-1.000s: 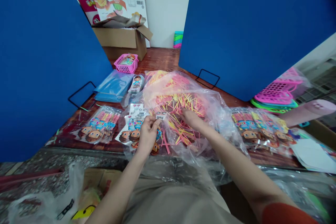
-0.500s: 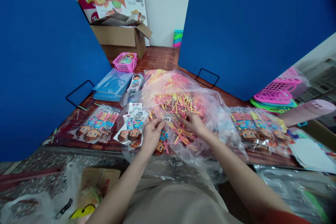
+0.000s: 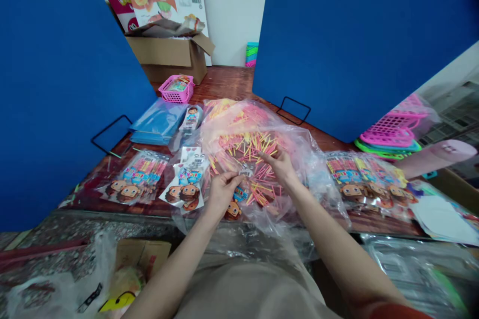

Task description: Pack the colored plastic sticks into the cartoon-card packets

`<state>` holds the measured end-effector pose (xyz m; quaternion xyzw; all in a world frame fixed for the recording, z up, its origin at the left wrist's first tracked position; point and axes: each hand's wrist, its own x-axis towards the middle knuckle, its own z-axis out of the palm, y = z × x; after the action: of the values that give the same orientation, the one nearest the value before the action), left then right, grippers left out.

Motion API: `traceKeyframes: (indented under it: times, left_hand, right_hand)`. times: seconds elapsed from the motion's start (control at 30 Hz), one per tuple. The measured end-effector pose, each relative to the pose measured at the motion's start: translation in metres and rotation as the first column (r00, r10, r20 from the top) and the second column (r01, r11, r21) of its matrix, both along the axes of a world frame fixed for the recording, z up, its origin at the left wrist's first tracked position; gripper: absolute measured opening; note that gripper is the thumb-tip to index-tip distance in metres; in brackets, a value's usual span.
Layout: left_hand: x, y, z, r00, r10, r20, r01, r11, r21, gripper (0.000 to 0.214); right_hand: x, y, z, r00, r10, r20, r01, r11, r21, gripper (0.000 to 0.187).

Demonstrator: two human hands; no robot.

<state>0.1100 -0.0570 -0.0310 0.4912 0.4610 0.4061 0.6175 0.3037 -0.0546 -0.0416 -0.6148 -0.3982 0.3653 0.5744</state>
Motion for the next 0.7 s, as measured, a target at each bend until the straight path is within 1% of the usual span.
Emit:
traceKeyframes:
  times: [0.03, 0.07, 0.1, 0.13, 0.17, 0.23, 0.3, 0.33, 0.4, 0.47, 0.6, 0.7]
  left_hand:
    - [0.000, 0.000, -0.001, 1.000, -0.004, -0.008, 0.004, 1.000, -0.005, 0.023]
    - [0.001, 0.000, -0.001, 1.000, -0.013, -0.015, 0.013, 1.000, -0.009, 0.024]
    - [0.001, 0.000, -0.002, 1.000, -0.020, -0.020, 0.020, 1.000, -0.010, 0.024]
    - [0.001, 0.000, -0.002, 1.000, -0.022, -0.022, 0.022, 1.000, -0.007, 0.024]
    - [0.001, 0.000, -0.002, 0.999, -0.023, -0.022, 0.023, 1.000, -0.004, 0.023]
    - [0.002, 0.000, -0.002, 1.000, -0.016, -0.018, 0.017, 1.000, 0.003, 0.022]
    - [0.002, 0.001, -0.003, 1.000, -0.014, -0.012, 0.014, 1.000, 0.003, 0.022]
    - [0.003, 0.001, -0.004, 1.000, -0.018, -0.009, 0.018, 1.000, 0.001, 0.022]
    - [0.003, 0.001, -0.005, 1.000, -0.021, -0.003, 0.021, 1.000, -0.001, 0.022]
    - [0.004, 0.001, -0.005, 1.000, -0.014, 0.005, 0.014, 1.000, 0.001, 0.023]
    - [0.006, 0.001, -0.005, 0.999, -0.012, 0.037, 0.012, 1.000, 0.002, 0.022]
    - [0.009, 0.002, -0.003, 0.997, 0.002, 0.076, -0.001, 1.000, -0.022, 0.022]
  right_hand:
    - [-0.001, 0.002, 0.003, 0.980, 0.008, -0.198, -0.004, 1.000, 0.019, 0.044]
    - [-0.003, 0.003, 0.007, 0.932, 0.006, -0.362, 0.006, 0.999, 0.034, 0.044]
    - [-0.005, 0.003, 0.011, 0.878, 0.000, -0.479, 0.024, 0.999, 0.044, 0.045]
    - [-0.008, 0.003, 0.015, 0.840, 0.001, -0.542, 0.033, 0.998, 0.053, 0.044]
    - [-0.011, 0.003, 0.019, 0.825, 0.002, -0.566, 0.048, 0.996, 0.074, 0.044]
    - [-0.017, 0.000, 0.027, 0.844, 0.017, -0.537, 0.077, 0.986, 0.151, 0.042]
    - [-0.022, -0.003, 0.032, 0.896, 0.048, -0.442, 0.055, 0.975, 0.216, 0.040]
    - [-0.025, -0.005, 0.034, 0.923, 0.059, -0.380, 0.032, 0.973, 0.229, 0.039]
    - [-0.029, -0.008, 0.036, 0.964, 0.079, -0.254, -0.020, 0.974, 0.224, 0.038]
    - [-0.033, -0.012, 0.039, 0.982, 0.109, -0.157, -0.075, 0.975, 0.207, 0.038]
    - [-0.039, -0.016, 0.045, 0.986, 0.160, -0.047, -0.147, 0.967, 0.207, 0.036]
    - [-0.041, -0.017, 0.049, 0.981, 0.192, 0.037, -0.195, 0.968, 0.156, 0.036]
